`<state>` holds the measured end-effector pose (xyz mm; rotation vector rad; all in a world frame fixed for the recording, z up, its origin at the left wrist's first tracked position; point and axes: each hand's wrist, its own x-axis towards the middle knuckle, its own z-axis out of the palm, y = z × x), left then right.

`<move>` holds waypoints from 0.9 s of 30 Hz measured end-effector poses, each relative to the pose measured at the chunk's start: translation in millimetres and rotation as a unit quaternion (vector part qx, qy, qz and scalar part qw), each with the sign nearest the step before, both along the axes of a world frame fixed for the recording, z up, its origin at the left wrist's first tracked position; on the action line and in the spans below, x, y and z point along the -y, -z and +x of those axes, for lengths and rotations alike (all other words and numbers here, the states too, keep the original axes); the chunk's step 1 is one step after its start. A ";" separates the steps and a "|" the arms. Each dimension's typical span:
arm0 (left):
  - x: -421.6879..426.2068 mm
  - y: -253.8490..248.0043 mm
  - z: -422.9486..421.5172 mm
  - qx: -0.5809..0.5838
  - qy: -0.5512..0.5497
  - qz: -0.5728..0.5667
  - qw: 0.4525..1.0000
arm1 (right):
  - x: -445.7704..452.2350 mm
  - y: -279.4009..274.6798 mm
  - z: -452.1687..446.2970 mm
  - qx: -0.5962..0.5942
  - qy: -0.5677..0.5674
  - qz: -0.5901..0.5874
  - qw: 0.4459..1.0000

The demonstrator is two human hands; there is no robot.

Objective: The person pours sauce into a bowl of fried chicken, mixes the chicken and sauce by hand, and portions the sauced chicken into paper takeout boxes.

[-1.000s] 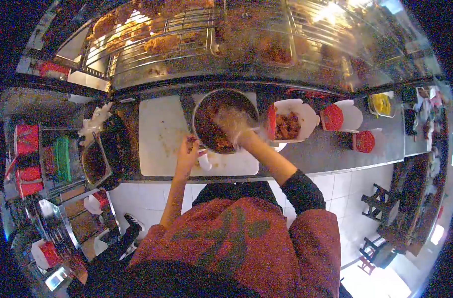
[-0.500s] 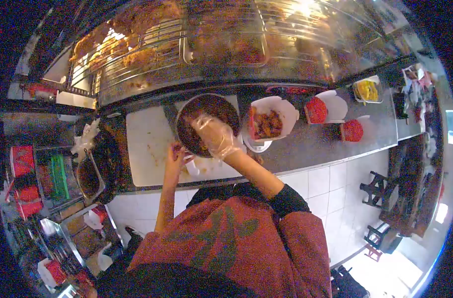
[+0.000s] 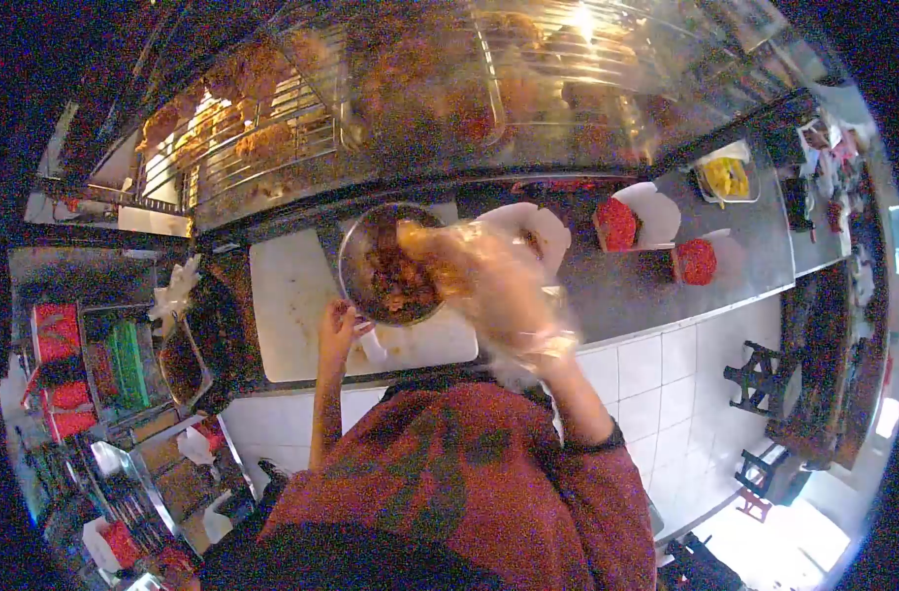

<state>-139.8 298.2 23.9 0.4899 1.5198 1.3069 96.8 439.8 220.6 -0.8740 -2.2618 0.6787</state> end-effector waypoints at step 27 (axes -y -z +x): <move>-34.3 -70.6 48.7 -0.490 0.051 0.077 0.867 | -25.7 -28.5 103.7 -0.389 0.233 -0.361 0.815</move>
